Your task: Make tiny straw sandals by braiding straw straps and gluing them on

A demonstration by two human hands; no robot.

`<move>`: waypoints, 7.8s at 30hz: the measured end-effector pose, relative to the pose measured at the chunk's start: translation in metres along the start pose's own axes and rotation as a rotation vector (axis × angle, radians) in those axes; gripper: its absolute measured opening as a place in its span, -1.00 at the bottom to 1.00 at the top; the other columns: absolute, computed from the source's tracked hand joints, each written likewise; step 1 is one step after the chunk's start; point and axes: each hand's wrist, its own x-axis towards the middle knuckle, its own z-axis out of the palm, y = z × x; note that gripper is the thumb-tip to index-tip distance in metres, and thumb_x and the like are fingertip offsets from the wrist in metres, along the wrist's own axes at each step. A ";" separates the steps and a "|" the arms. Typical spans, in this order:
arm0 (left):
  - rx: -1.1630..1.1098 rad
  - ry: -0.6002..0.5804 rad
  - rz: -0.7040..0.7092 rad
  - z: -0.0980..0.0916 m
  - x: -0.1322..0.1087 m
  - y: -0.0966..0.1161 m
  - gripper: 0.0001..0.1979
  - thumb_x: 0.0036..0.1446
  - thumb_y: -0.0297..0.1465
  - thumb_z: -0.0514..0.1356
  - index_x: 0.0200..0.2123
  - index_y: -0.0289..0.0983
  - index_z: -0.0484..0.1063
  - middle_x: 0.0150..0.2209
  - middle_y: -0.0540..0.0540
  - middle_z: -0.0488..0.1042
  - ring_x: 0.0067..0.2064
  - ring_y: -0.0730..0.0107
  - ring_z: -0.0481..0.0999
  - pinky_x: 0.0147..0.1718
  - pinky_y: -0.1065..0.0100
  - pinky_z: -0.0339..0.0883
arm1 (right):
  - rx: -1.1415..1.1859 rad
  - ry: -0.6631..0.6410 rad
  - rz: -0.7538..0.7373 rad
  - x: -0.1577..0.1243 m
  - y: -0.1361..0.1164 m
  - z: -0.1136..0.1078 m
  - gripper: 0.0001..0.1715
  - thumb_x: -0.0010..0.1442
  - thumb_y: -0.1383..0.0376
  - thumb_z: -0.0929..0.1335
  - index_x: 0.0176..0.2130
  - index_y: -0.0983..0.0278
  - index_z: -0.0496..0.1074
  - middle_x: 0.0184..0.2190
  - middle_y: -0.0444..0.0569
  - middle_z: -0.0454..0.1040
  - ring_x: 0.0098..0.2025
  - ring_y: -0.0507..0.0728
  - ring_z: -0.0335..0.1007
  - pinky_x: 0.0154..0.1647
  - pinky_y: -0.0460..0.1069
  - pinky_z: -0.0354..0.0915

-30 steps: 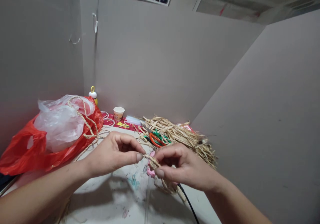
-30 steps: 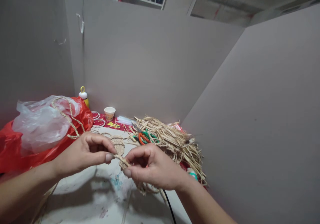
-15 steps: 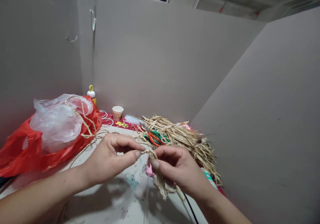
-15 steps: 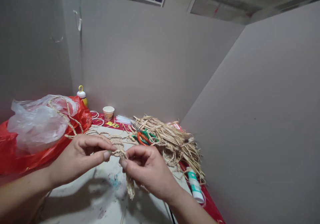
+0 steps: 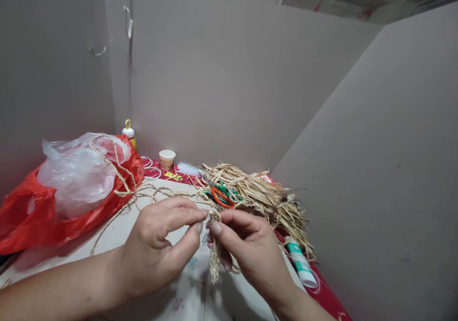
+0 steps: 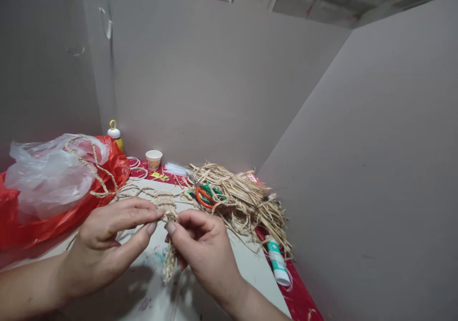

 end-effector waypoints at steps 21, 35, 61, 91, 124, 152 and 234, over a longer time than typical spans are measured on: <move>0.203 -0.001 0.137 0.006 -0.012 -0.002 -0.71 0.08 -0.58 0.19 -0.09 -0.35 0.42 -0.22 -0.22 0.58 -0.17 0.30 0.58 -0.19 0.35 0.51 | 0.293 0.098 -0.062 0.007 0.024 0.011 -0.77 0.12 0.19 0.48 -0.44 0.29 0.49 -0.67 -0.22 0.39 -0.70 -0.07 0.32 -0.66 -0.20 0.22; 0.158 -0.105 0.054 0.008 -0.012 -0.004 -0.67 0.08 -0.57 0.23 -0.05 -0.30 0.38 -0.18 -0.20 0.49 -0.18 0.30 0.52 -0.22 0.32 0.48 | 0.454 0.154 0.006 0.008 0.021 0.018 -0.78 0.06 0.24 0.51 -0.53 0.29 0.52 -0.67 -0.21 0.37 -0.59 -0.08 0.26 -0.53 -0.23 0.27; 0.241 0.076 0.183 -0.003 -0.005 -0.009 -0.67 0.04 -0.66 0.22 -0.10 -0.36 0.40 -0.24 -0.20 0.56 -0.19 0.35 0.56 -0.20 0.40 0.51 | 0.395 0.103 -0.074 0.001 0.021 0.007 -0.65 0.08 0.14 0.49 -0.12 0.18 0.58 -0.31 -0.06 0.48 -0.42 0.01 0.35 -0.48 -0.12 0.29; -0.073 0.144 0.116 -0.005 -0.012 0.015 -0.58 0.02 -0.69 0.20 -0.04 -0.27 0.37 -0.25 -0.12 0.53 -0.20 0.38 0.53 -0.23 0.43 0.47 | 0.389 0.001 -0.316 0.004 0.011 0.021 -0.90 0.03 0.25 0.54 -0.34 0.17 0.65 -0.58 -0.12 0.52 -0.65 -0.08 0.30 -0.66 -0.20 0.28; -0.832 -0.285 -0.763 -0.015 0.012 0.011 -0.80 0.09 -0.30 0.31 -0.42 -0.33 0.49 -0.48 -0.08 0.55 -0.46 0.48 0.45 -0.50 0.46 0.22 | 0.264 0.082 -0.285 -0.003 0.018 0.011 -0.87 0.05 0.25 0.52 -0.46 0.26 0.61 -0.66 -0.14 0.45 -0.68 -0.04 0.33 -0.65 -0.16 0.29; -0.693 -0.130 -0.696 -0.008 0.003 0.021 -0.89 0.13 -0.40 0.27 -0.37 -0.33 0.56 -0.49 -0.05 0.55 -0.44 0.46 0.52 -0.41 0.44 0.42 | 0.432 -0.003 -0.251 -0.008 0.015 0.013 -0.81 0.03 0.23 0.54 -0.29 0.22 0.63 -0.54 -0.10 0.56 -0.59 -0.01 0.43 -0.57 -0.14 0.38; 0.181 -0.148 0.185 -0.007 -0.002 0.006 -0.63 0.11 -0.52 0.24 0.02 -0.38 0.38 -0.15 -0.24 0.61 -0.13 0.29 0.60 -0.12 0.33 0.51 | 0.352 -0.040 -0.230 0.006 0.033 0.002 -0.81 0.06 0.24 0.52 -0.51 0.27 0.56 -0.67 -0.18 0.45 -0.63 -0.07 0.32 -0.59 -0.19 0.30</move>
